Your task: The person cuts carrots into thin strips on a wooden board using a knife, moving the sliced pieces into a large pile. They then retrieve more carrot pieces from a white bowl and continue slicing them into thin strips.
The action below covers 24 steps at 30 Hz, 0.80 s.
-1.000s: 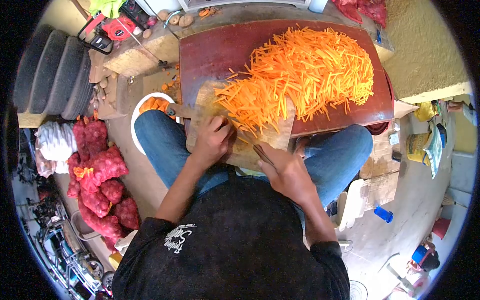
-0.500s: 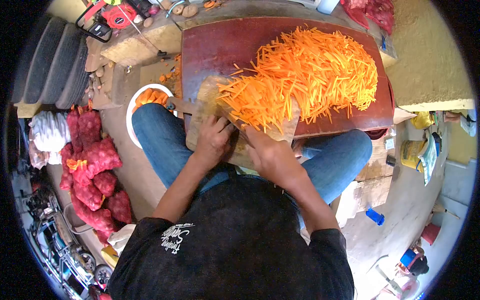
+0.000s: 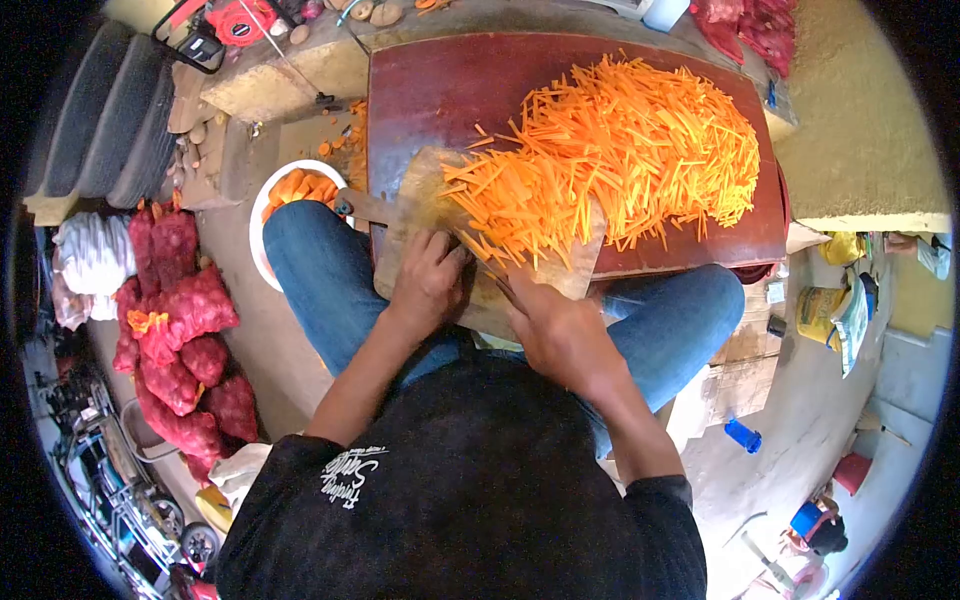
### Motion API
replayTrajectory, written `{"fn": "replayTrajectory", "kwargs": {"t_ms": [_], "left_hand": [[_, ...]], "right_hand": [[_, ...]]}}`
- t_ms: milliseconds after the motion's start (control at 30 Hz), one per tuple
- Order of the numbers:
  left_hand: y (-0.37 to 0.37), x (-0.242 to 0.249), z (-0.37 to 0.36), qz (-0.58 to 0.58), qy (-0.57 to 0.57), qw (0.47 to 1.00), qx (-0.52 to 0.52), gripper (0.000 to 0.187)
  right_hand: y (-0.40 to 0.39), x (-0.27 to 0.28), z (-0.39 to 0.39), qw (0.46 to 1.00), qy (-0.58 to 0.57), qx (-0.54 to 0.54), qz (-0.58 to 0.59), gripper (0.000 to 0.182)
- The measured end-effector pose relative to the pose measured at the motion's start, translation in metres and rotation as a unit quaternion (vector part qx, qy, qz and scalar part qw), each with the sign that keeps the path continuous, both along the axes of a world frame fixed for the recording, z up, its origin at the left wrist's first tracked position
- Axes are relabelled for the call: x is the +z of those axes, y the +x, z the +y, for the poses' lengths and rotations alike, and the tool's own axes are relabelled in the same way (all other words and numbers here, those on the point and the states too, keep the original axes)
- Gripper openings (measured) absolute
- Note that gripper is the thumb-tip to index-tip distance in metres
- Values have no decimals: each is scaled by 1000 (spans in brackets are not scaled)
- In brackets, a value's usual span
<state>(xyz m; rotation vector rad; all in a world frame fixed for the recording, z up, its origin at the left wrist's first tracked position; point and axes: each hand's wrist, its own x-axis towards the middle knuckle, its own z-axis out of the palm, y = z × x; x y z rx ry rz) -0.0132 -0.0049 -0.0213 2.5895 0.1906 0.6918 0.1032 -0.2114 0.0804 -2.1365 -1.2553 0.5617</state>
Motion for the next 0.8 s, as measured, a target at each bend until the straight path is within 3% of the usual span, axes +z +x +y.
{"fn": "replayTrajectory", "kwargs": {"t_ms": [300, 500, 600, 800], "left_hand": [[-4, -11, 3, -2, -21, 1000, -12, 33], [-5, -1, 1, 14, -30, 999, -1, 29], [-5, -7, 3, 0, -39, 999, 1, 27], [-5, 4, 1, 2, -48, 999, 1, 27]], "right_hand": [[0, -11, 5, 1000, 4, 6, -24, 49], [3, -29, 19, 994, 86, 36, -60, 45], [-1, -11, 8, 1000, -4, 13, -14, 51], [2, -27, 14, 999, 31, 21, -34, 52]]}}
